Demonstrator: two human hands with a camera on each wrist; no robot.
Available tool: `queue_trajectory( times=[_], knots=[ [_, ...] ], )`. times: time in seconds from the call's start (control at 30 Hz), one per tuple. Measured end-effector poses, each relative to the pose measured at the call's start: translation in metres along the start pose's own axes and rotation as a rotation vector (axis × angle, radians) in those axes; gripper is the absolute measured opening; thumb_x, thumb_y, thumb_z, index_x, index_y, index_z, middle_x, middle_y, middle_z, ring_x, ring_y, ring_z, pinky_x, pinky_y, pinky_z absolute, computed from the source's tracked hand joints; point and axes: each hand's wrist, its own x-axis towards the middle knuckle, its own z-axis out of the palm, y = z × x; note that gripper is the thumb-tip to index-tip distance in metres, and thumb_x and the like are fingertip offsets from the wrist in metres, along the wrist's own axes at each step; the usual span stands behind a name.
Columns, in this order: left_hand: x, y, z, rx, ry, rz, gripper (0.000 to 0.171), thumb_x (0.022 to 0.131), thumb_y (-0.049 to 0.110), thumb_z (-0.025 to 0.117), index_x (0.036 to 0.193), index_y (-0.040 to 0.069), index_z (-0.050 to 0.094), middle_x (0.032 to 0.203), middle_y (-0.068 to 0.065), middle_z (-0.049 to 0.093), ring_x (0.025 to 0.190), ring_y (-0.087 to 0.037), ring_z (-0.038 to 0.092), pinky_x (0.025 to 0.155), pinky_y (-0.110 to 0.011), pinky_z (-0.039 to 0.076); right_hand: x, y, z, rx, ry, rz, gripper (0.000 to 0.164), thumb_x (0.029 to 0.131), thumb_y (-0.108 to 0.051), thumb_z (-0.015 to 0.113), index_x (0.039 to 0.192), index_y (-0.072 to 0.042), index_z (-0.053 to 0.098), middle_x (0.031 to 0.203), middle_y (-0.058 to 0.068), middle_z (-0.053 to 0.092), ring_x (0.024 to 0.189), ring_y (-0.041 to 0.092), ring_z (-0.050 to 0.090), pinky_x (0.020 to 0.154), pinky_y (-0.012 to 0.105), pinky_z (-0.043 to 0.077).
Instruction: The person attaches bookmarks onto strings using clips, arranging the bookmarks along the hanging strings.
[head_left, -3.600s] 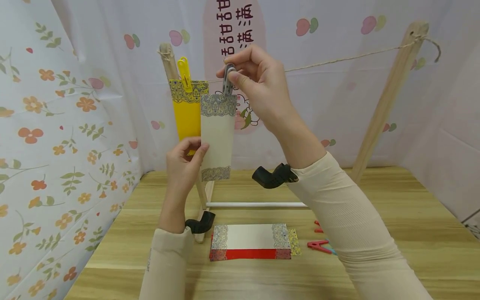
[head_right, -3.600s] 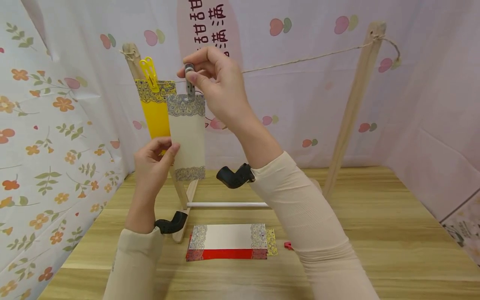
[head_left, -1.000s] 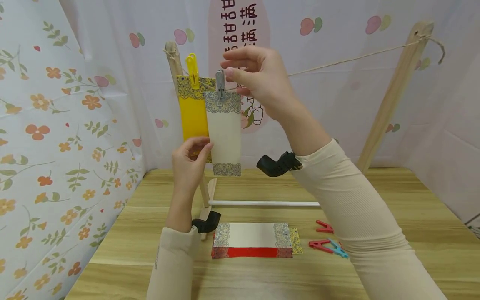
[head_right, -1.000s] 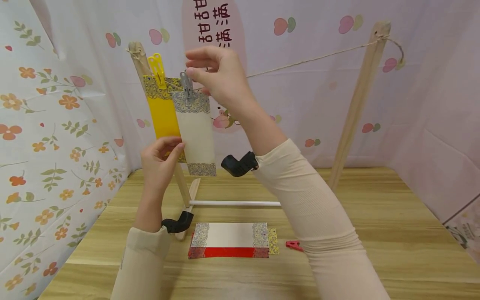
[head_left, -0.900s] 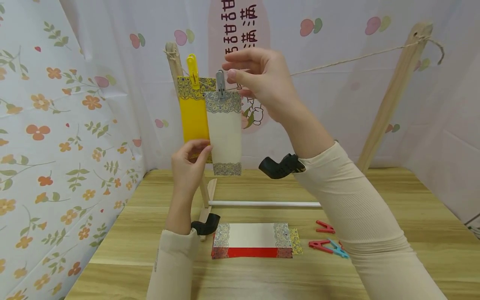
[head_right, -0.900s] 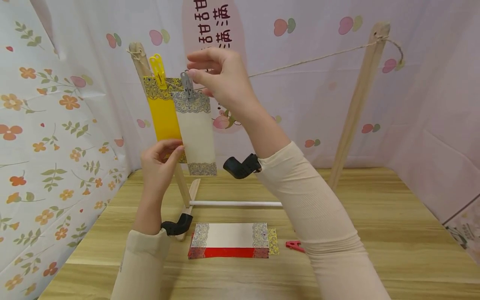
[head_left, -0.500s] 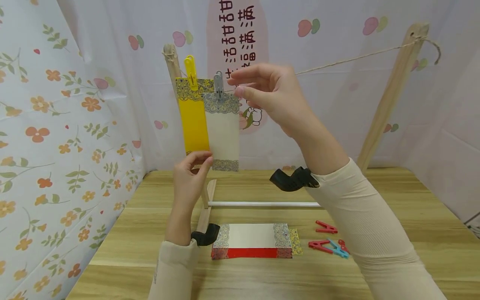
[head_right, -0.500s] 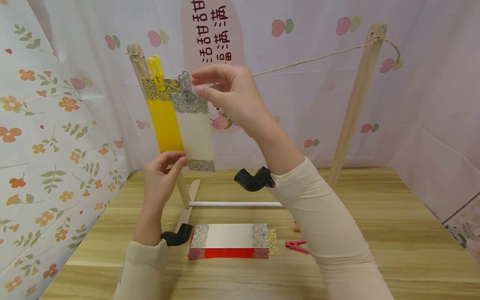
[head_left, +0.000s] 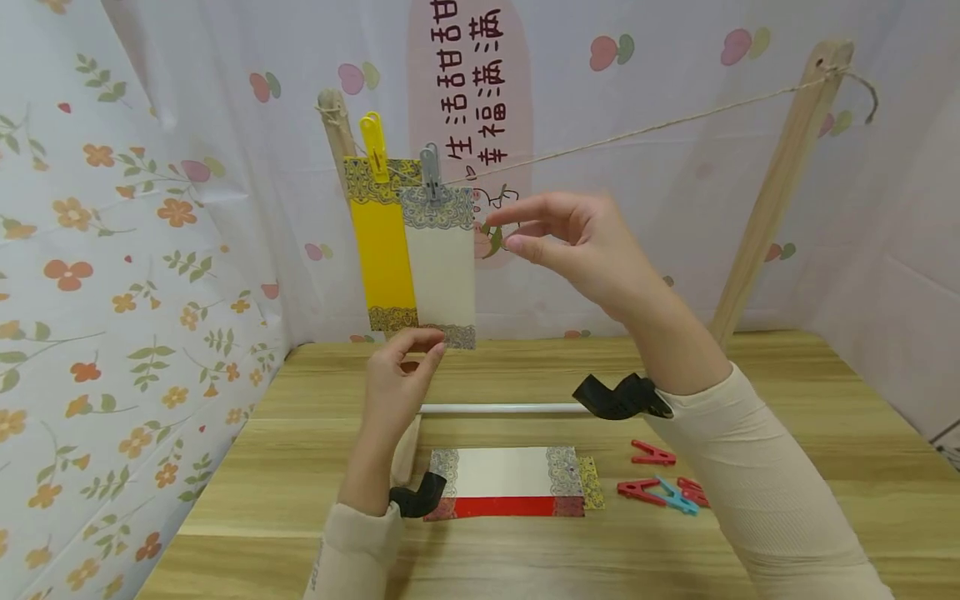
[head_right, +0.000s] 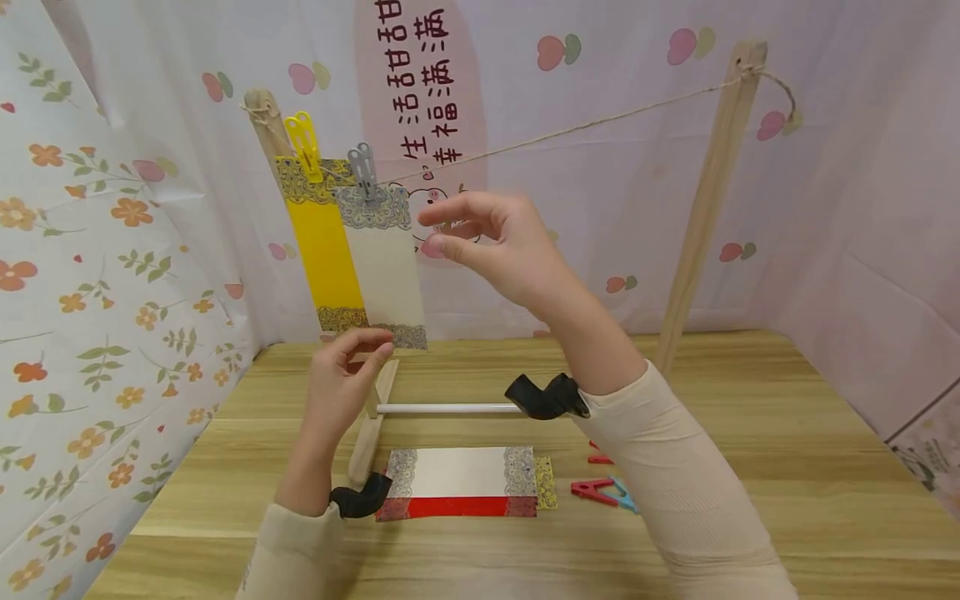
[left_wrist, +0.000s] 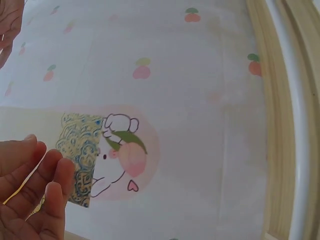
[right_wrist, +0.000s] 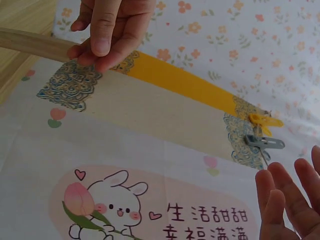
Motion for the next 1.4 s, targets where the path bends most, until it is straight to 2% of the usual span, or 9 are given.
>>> queue_trajectory(
  times=[0.17, 0.37, 0.47, 0.63, 0.7, 0.83, 1.0, 1.17, 1.4],
  knots=[
    [-0.007, -0.004, 0.008, 0.037, -0.071, -0.008, 0.015, 0.094, 0.011, 0.069, 0.107, 0.006, 0.073, 0.102, -0.008, 0.073, 0.093, -0.021, 0.066, 0.072, -0.024, 0.054, -0.011, 0.018, -0.005, -0.058, -0.006, 0.055, 0.027, 0.096, -0.015, 0.066, 0.122, -0.012, 0.07, 0.122, 0.001, 0.07, 0.106, 0.013, 0.065, 0.1, 0.039, 0.048],
    [-0.011, -0.012, 0.018, 0.085, -0.17, 0.002, 0.016, 0.092, 0.011, 0.071, 0.108, 0.008, 0.073, 0.101, -0.006, 0.073, 0.095, -0.02, 0.066, 0.07, -0.027, 0.054, -0.028, 0.042, -0.013, -0.059, -0.013, 0.103, 0.027, 0.096, -0.015, 0.065, 0.123, -0.01, 0.069, 0.123, 0.001, 0.069, 0.107, 0.012, 0.065, 0.093, 0.027, 0.05],
    [-0.011, -0.016, 0.023, 0.117, -0.233, 0.012, 0.019, 0.091, 0.01, 0.071, 0.11, 0.008, 0.072, 0.101, -0.006, 0.073, 0.099, -0.022, 0.061, 0.071, -0.027, 0.054, -0.038, 0.054, -0.018, -0.052, -0.012, 0.146, 0.028, 0.097, -0.017, 0.065, 0.124, -0.011, 0.069, 0.125, 0.0, 0.068, 0.108, 0.01, 0.065, 0.093, 0.023, 0.05],
    [-0.012, -0.02, 0.03, 0.152, -0.383, -0.025, 0.025, 0.093, 0.014, 0.07, 0.118, 0.011, 0.07, 0.109, -0.004, 0.072, 0.1, -0.019, 0.06, 0.075, -0.027, 0.053, -0.059, 0.075, -0.026, -0.044, -0.019, 0.199, 0.031, 0.098, -0.021, 0.064, 0.128, -0.011, 0.066, 0.122, -0.008, 0.068, 0.109, 0.009, 0.064, 0.091, 0.018, 0.05],
    [-0.013, -0.023, 0.032, 0.163, -0.434, -0.02, 0.026, 0.094, 0.014, 0.068, 0.12, 0.01, 0.069, 0.112, -0.005, 0.071, 0.099, -0.019, 0.063, 0.077, -0.03, 0.053, -0.069, 0.085, -0.029, -0.046, -0.021, 0.215, 0.032, 0.098, -0.022, 0.064, 0.128, -0.011, 0.066, 0.12, -0.01, 0.069, 0.108, 0.009, 0.063, 0.091, 0.017, 0.049],
    [-0.016, -0.028, 0.038, 0.176, -0.509, 0.014, 0.028, 0.094, 0.013, 0.068, 0.121, 0.007, 0.068, 0.115, -0.01, 0.071, 0.103, -0.024, 0.063, 0.079, -0.035, 0.055, -0.088, 0.106, -0.032, -0.05, -0.02, 0.261, 0.033, 0.098, -0.024, 0.065, 0.128, -0.01, 0.066, 0.117, -0.015, 0.069, 0.107, 0.011, 0.063, 0.089, 0.018, 0.049],
    [-0.019, -0.033, 0.043, 0.176, -0.585, 0.017, 0.026, 0.094, 0.011, 0.068, 0.119, 0.005, 0.068, 0.118, -0.011, 0.07, 0.104, -0.026, 0.063, 0.086, -0.04, 0.055, -0.11, 0.13, -0.035, -0.046, -0.028, 0.304, 0.034, 0.099, -0.022, 0.063, 0.128, -0.006, 0.064, 0.117, -0.019, 0.067, 0.106, 0.003, 0.064, 0.088, 0.015, 0.049],
    [-0.02, -0.038, 0.047, 0.161, -0.651, -0.012, 0.024, 0.094, 0.01, 0.067, 0.118, 0.005, 0.068, 0.117, -0.013, 0.069, 0.104, -0.027, 0.062, 0.09, -0.042, 0.052, -0.129, 0.147, -0.043, -0.056, -0.038, 0.299, 0.031, 0.099, -0.016, 0.062, 0.126, -0.001, 0.064, 0.115, -0.021, 0.068, 0.104, 0.0, 0.065, 0.086, 0.014, 0.05],
    [-0.023, -0.045, 0.053, 0.208, -0.727, -0.084, 0.028, 0.094, 0.011, 0.066, 0.12, 0.003, 0.068, 0.118, -0.013, 0.069, 0.108, -0.03, 0.062, 0.088, -0.04, 0.053, -0.149, 0.167, -0.058, -0.169, -0.097, 0.34, 0.03, 0.1, -0.019, 0.061, 0.127, -0.006, 0.064, 0.119, -0.014, 0.069, 0.103, 0.001, 0.064, 0.085, 0.015, 0.048]
  ],
)
